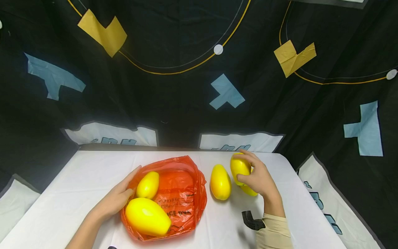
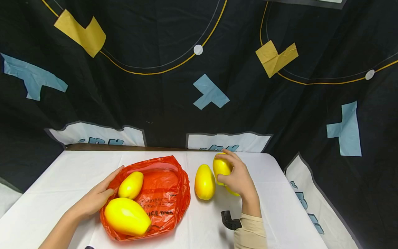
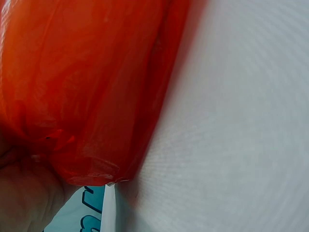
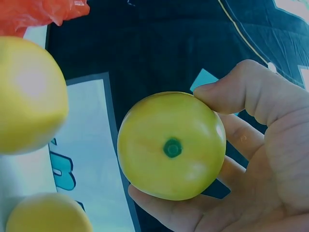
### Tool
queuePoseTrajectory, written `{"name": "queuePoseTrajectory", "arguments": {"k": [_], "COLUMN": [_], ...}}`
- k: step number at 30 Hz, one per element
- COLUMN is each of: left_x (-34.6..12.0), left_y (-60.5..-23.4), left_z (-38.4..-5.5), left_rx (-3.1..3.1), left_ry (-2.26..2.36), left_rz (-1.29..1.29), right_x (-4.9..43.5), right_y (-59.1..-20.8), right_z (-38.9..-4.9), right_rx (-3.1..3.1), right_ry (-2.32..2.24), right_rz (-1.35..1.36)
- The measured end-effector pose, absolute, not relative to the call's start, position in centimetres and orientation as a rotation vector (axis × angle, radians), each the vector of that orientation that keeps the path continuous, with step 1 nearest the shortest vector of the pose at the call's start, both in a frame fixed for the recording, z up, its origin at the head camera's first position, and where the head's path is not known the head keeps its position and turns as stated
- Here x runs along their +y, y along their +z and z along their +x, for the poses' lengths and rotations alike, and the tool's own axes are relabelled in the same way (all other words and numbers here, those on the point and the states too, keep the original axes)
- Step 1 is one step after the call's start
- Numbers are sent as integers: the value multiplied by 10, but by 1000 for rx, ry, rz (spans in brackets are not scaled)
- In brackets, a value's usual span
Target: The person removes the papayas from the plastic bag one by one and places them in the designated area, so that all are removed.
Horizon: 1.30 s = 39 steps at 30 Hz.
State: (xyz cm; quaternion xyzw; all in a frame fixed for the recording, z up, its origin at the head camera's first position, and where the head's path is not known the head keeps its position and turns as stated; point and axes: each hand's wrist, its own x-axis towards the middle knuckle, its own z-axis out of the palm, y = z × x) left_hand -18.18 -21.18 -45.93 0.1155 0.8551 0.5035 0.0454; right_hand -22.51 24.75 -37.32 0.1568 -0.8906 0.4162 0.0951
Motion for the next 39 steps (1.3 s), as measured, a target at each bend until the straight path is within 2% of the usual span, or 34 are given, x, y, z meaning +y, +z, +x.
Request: {"name": "queuePoseTrajectory", "arguments": {"k": [39], "left_x": [-212], "left_y": [-461], "left_z": [-182], "left_rx": [2625], "left_ry": [1515], "left_rz": [349], "right_x": [299], "right_y": [-385], "right_z": [-217], "right_rx": [-2657], "right_ry": [1256], "right_rz": [277]}}
